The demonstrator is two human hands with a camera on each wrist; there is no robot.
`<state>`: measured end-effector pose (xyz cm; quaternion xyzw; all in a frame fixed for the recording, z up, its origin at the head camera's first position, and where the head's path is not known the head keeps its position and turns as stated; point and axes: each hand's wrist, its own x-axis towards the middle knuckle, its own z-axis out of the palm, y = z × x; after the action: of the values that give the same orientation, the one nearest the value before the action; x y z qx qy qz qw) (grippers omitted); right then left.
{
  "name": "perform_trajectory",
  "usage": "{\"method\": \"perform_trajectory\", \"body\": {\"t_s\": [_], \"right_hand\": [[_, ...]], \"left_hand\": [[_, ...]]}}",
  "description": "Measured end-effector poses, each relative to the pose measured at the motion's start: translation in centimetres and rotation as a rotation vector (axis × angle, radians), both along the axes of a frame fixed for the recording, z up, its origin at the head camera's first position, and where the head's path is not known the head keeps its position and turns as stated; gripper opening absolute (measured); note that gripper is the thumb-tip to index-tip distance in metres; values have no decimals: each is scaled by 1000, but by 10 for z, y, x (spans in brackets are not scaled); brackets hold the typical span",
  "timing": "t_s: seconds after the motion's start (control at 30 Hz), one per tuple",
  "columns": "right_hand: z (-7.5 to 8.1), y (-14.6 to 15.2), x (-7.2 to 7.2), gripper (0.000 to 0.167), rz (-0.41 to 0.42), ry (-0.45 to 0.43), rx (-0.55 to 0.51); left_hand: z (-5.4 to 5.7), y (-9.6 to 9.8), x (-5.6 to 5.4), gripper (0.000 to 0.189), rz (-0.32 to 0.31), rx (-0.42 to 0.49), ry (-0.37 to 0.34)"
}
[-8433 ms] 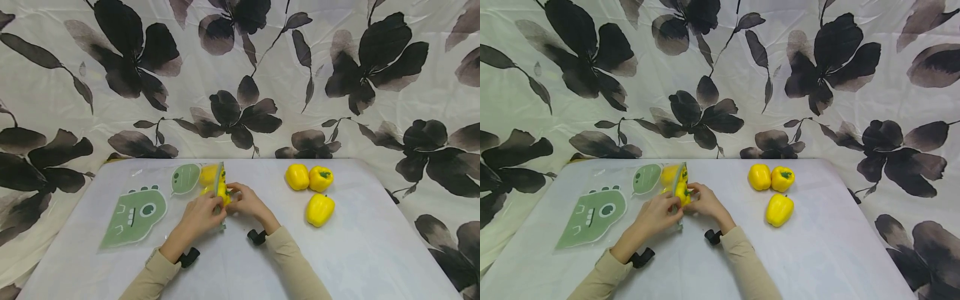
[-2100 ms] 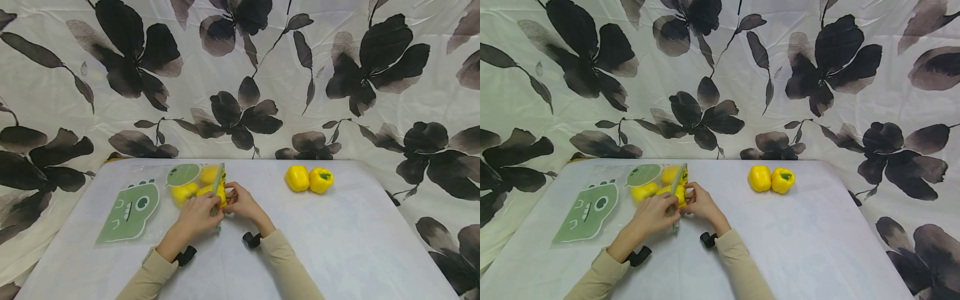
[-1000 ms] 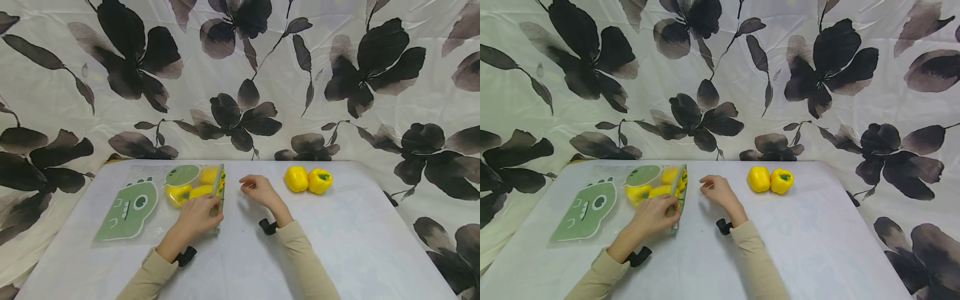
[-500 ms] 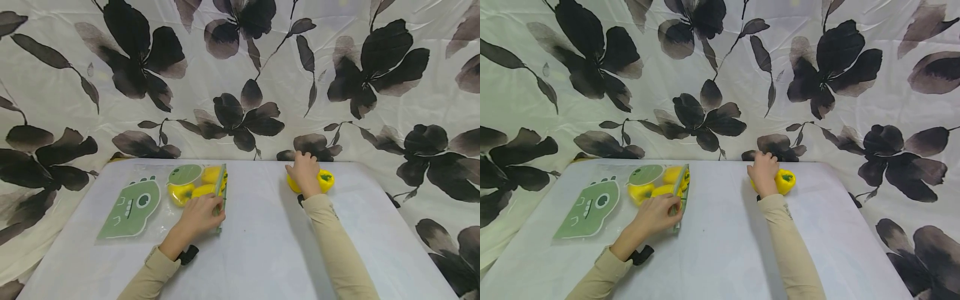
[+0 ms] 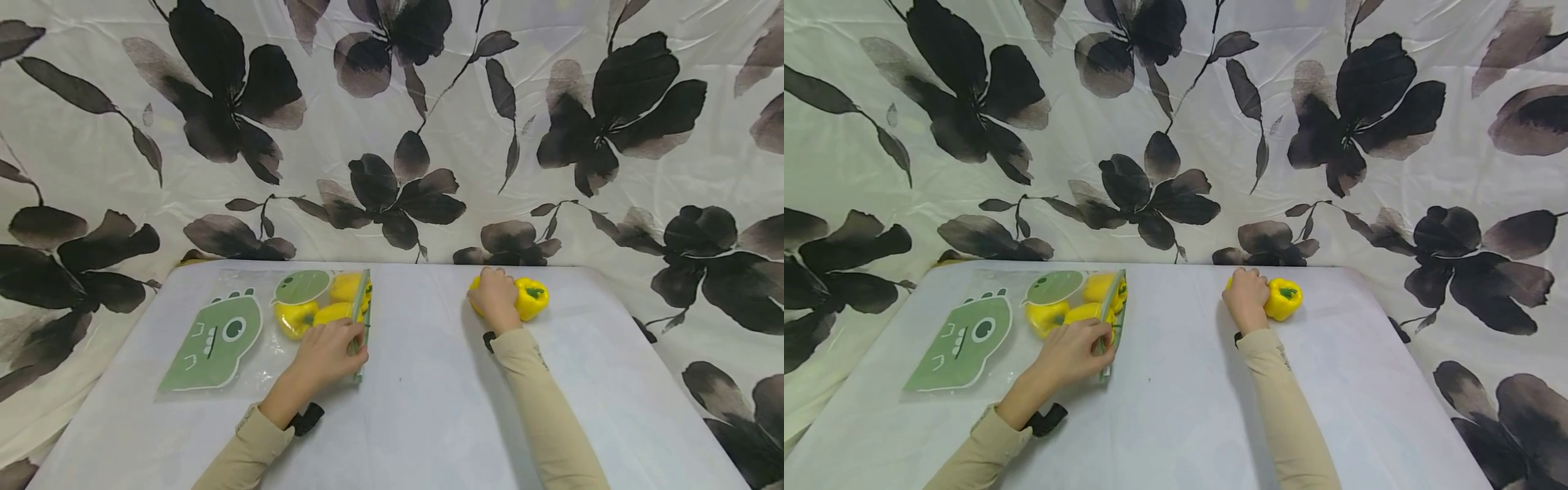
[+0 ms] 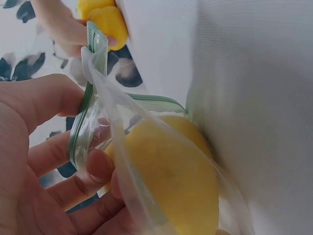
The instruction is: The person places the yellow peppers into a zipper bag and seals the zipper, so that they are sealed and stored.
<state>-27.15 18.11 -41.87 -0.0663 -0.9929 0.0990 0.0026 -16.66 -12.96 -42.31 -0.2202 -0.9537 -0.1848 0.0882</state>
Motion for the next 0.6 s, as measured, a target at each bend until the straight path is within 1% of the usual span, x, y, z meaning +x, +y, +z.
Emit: {"method": "perform_trajectory", "body": {"t_s": [0.13, 0.2, 0.3, 0.37, 0.47, 0.6], "right_hand": [[0, 2, -1, 41, 9, 12, -32], [2, 3, -1, 42, 10, 21, -73], [9, 4, -1, 48, 7, 60, -160], [15, 4, -1, 53, 8, 98, -240], [26, 5, 0, 57, 6, 154, -388], [40, 4, 2, 59, -41, 174, -658]], "left_hand": [[-1, 0, 0, 17, 2, 4, -1], [-2, 0, 0, 18, 2, 7, 4], [-3, 0, -1, 18, 1, 5, 11], [-4, 0, -1, 18, 0, 4, 11], [-3, 0, -1, 17, -2, 2, 7], [-2, 0, 0, 17, -6, 4, -1]]}}
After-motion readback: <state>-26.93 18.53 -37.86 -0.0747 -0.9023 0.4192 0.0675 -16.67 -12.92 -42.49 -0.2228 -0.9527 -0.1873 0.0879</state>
